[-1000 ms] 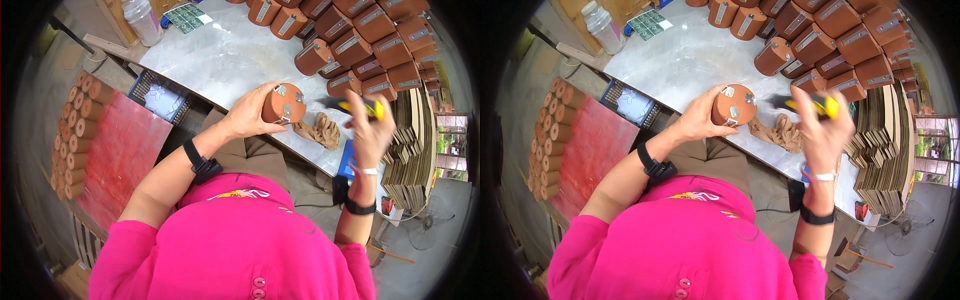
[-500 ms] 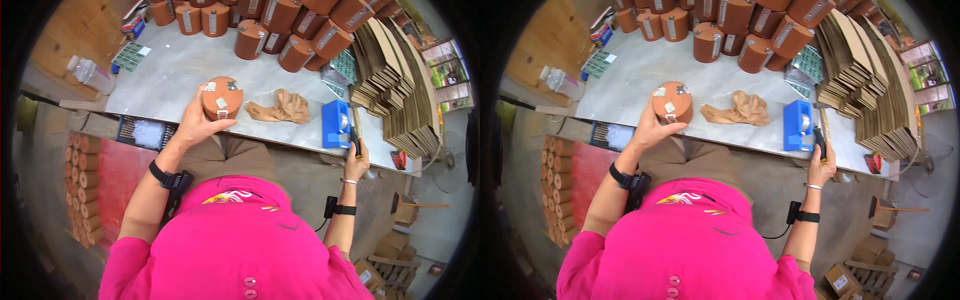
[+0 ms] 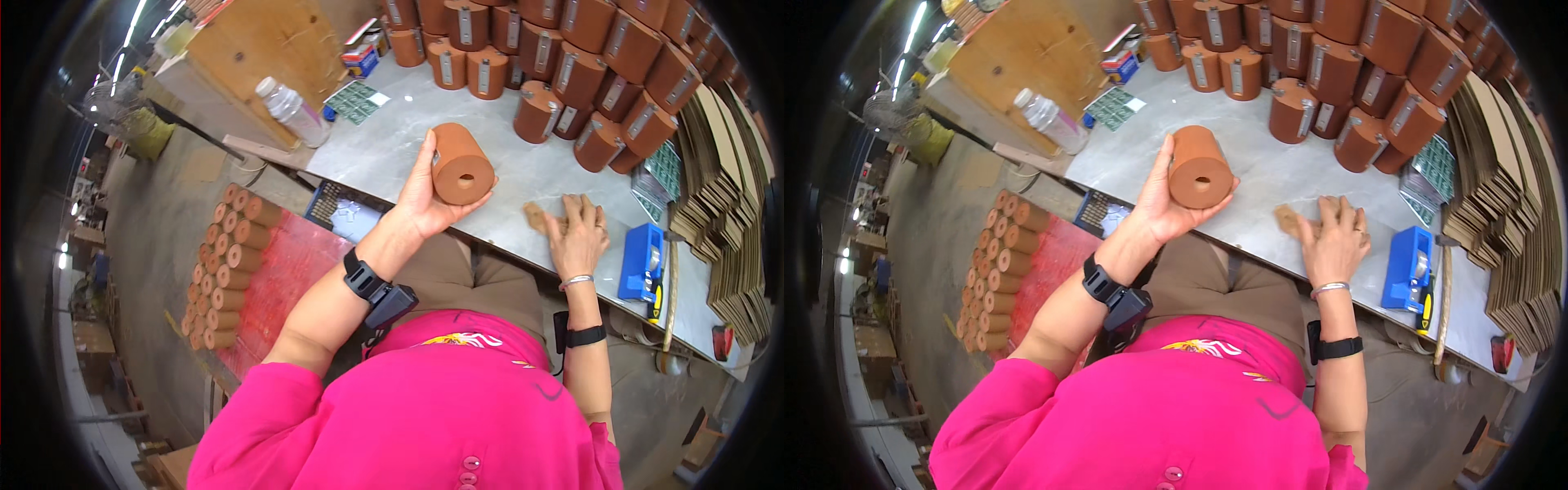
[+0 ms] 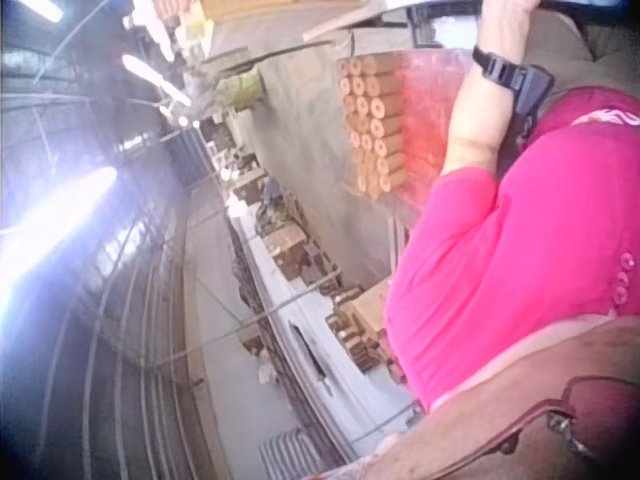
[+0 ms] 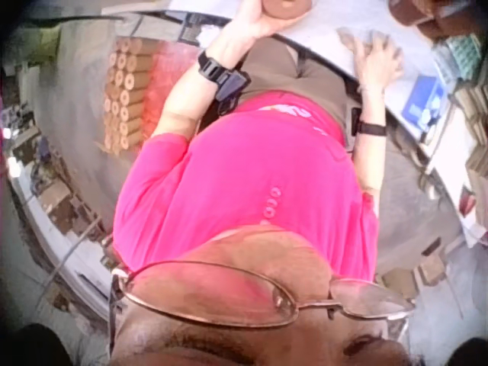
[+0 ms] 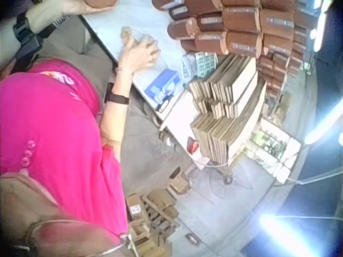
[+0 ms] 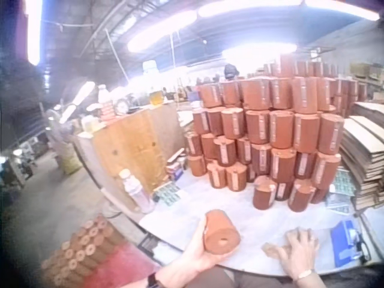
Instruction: Clean cylindrical parts with a cloth and liquid, wrap them in paper, and apply labels.
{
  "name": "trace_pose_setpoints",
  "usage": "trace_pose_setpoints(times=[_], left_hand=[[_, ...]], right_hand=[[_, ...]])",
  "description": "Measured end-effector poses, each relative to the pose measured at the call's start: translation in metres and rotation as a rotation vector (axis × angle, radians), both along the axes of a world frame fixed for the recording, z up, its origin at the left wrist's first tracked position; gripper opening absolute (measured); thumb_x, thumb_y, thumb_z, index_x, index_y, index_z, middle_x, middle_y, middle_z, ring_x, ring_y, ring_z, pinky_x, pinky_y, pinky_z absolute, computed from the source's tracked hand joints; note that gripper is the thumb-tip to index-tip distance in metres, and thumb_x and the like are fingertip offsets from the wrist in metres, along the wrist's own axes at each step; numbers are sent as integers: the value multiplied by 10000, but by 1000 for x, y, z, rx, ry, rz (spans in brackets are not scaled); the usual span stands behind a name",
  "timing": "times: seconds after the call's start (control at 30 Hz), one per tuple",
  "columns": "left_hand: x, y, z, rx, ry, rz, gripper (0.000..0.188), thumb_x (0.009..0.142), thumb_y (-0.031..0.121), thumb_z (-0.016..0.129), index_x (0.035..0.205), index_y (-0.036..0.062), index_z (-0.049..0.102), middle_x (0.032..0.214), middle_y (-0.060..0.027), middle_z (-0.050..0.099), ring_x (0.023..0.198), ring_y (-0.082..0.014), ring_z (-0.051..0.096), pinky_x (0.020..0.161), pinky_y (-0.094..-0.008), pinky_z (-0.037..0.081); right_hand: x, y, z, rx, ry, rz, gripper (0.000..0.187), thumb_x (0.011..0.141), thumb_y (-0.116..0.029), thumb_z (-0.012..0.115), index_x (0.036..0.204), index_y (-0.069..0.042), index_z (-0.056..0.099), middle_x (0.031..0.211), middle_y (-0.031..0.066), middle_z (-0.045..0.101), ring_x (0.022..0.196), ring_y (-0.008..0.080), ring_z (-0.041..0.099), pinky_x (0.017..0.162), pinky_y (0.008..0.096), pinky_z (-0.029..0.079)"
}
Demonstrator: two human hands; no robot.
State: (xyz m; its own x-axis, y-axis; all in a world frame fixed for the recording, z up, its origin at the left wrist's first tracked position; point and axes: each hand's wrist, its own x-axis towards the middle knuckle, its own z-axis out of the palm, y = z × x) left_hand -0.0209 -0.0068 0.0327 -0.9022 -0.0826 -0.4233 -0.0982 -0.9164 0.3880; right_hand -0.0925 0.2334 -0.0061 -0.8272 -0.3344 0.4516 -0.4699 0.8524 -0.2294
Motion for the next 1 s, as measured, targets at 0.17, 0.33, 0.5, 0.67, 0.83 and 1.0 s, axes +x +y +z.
trace_pose_setpoints(times=[0.17,0.33,0.5,0.67,0.83,1.0], left_hand=[[12,-3,3,144,-22,101,753,874,694,543,1359,123,462,1325,-168,499,1233,-407,516,991,-510,509],[8,18,9,177,42,110,725,910,685,489,1393,146,429,1407,-142,467,1252,-306,532,1049,-501,461],[4,6,-18,816,382,-100,580,933,603,539,1271,132,548,1211,-118,619,1127,-270,600,996,-487,482],[14,16,12,55,61,-38,694,877,651,587,1293,98,536,1190,-126,613,1091,-321,608,925,-478,518],[15,10,11,-201,49,-75,857,818,790,517,1364,130,491,1255,-124,579,1157,-312,570,989,-491,464],[11,44,19,-274,239,-135,689,949,678,413,1415,171,447,1357,-82,537,1242,-235,538,1005,-456,467]], right_hand=[[-17,-3,-9,-168,-237,294,202,867,-89,655,1060,-39,688,1176,158,657,1109,341,590,950,399,447],[21,-87,81,-705,107,633,236,799,37,608,1017,-13,685,1141,164,665,1085,339,615,897,414,495],[39,-108,72,-513,199,957,323,711,46,621,1023,-8,686,1158,131,663,1122,325,609,943,415,488],[64,-55,43,-530,-139,981,304,736,104,641,1023,11,682,1099,152,684,1040,336,647,893,402,505],[48,-25,69,-665,-135,689,263,791,92,633,1039,20,679,1112,177,683,1018,351,654,894,411,507],[32,-65,98,-428,23,864,225,789,-78,707,1011,-42,712,1253,141,644,1241,380,535,1059,463,390]])
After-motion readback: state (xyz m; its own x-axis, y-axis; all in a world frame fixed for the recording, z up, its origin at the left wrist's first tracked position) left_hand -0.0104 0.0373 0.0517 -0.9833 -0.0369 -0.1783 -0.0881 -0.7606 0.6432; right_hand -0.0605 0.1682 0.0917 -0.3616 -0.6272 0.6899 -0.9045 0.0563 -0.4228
